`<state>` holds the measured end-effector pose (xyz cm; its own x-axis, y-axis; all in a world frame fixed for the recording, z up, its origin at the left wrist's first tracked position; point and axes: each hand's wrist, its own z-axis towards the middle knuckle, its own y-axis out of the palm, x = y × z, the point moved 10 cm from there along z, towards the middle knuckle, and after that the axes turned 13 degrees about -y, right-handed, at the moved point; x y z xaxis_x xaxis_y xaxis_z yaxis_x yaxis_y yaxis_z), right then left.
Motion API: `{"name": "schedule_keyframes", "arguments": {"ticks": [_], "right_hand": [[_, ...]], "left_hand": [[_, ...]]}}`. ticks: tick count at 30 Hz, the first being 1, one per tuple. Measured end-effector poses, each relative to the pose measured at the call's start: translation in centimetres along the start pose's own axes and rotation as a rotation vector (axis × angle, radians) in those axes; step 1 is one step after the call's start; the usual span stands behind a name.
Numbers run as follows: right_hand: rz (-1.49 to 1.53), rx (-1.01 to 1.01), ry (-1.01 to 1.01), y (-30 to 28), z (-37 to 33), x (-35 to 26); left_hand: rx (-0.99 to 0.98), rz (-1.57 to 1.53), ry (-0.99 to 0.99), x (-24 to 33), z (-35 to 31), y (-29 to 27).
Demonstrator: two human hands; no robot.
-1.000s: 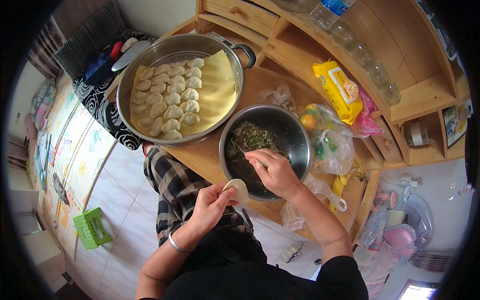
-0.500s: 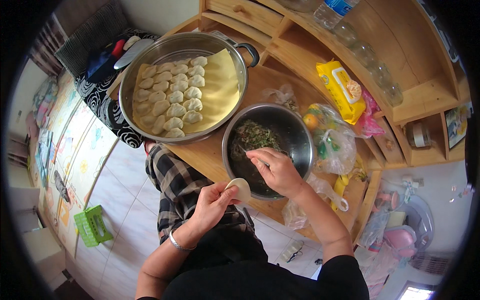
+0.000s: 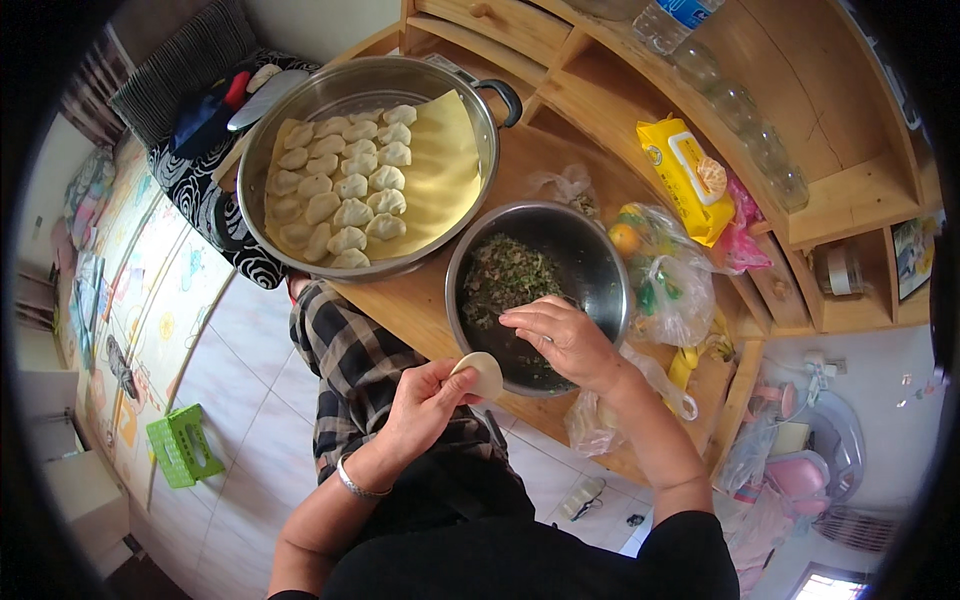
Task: The person sits on the floor and repeatedly scoops a green vegetable filling from a metal bowl into round dough wrappers using a spoon. They fold and pleat the edges of each wrapper to seal the dumpling, then place the finished dumpling into a large metal steamer tray. The process is repeated continuously.
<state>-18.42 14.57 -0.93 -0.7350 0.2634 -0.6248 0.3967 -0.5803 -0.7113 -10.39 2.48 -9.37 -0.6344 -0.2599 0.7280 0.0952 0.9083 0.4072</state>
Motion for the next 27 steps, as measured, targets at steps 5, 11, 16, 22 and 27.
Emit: {"name": "schedule_keyframes", "arguments": {"ticks": [5, 11, 16, 22, 27], "right_hand": [[0.026, -0.021, 0.083, 0.1, -1.3, 0.2], [0.006, -0.044, 0.099, 0.0, -2.2, -0.3], [0.039, -0.061, 0.181, -0.2, -3.2, -0.4], [0.269, -0.02, 0.394, -0.5, -4.8, 0.9], [0.629, 0.118, 0.592, -0.3, -6.0, 1.9]], "left_hand": [[0.014, -0.001, -0.009, 0.1, -0.1, -0.1], [0.019, -0.022, 0.012, 0.2, 0.0, 0.0], [0.022, -0.057, -0.008, 0.2, -0.1, 0.0], [0.144, -0.14, 0.029, 1.1, -1.8, -2.3], [0.195, -0.253, 0.056, 2.2, -3.1, -3.3]]}}
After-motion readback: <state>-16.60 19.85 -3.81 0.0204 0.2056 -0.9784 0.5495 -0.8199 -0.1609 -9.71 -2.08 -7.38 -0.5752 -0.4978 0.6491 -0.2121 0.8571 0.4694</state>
